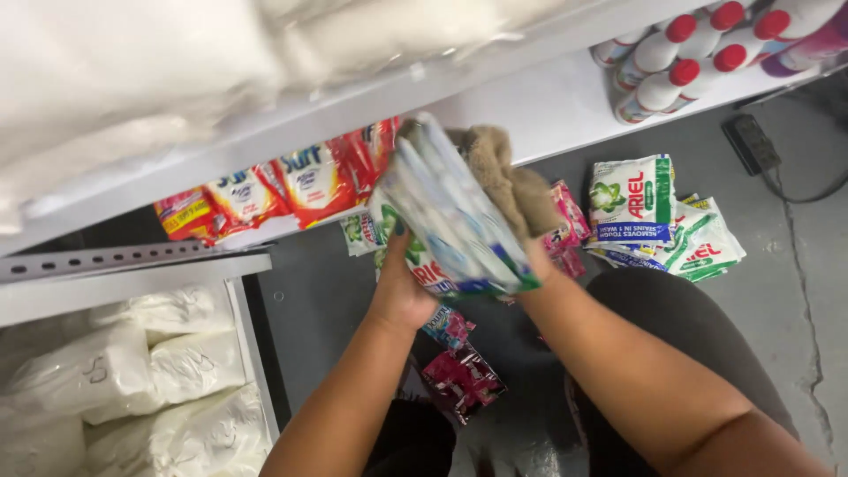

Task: Wiping individual detergent packets with a cloth and organizing them on retail shelves.

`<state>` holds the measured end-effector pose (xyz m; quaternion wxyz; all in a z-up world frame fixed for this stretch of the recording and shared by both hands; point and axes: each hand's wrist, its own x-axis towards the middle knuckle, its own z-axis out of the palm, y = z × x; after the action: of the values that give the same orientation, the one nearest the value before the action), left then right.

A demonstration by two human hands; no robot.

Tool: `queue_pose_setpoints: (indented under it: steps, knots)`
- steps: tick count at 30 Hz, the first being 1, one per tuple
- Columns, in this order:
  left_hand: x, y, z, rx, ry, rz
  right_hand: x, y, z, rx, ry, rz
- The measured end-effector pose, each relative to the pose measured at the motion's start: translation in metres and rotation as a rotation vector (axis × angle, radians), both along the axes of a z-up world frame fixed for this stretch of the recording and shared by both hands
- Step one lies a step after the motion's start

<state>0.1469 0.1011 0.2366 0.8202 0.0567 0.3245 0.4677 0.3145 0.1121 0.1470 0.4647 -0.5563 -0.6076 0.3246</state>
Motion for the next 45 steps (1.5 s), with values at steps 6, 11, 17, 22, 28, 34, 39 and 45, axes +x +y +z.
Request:
queue_pose_setpoints:
  steps: [6,11,17,22,28,34,39,45]
  knots:
    - [0.034,0.039,-0.025,-0.064,0.144,0.197,0.02,0.013,0.02,-0.098,0.732,-0.188]
    - [0.091,0.091,-0.021,-0.016,0.341,0.274,0.065,0.039,0.02,-0.208,1.085,-0.502]
    - [0.1,0.158,-0.032,-0.131,0.497,0.119,0.13,0.114,0.014,0.275,0.601,-0.597]
    - [0.04,0.187,-0.05,-0.058,0.576,0.033,0.13,0.153,0.149,-0.587,-0.304,-0.259]
    - [0.005,0.234,-0.057,0.11,0.88,0.01,0.065,0.178,-0.025,-0.387,0.644,-0.182]
    - [-0.004,0.285,-0.087,0.307,1.143,-0.039,0.029,0.209,-0.022,-0.294,0.517,-0.127]
    - [-0.031,0.237,-0.124,0.337,1.383,-0.189,0.006,0.181,-0.039,-0.386,0.415,-0.112]
    - [-0.062,0.255,-0.126,0.445,1.642,-0.251,-0.018,0.194,-0.037,-0.392,0.248,-0.013]
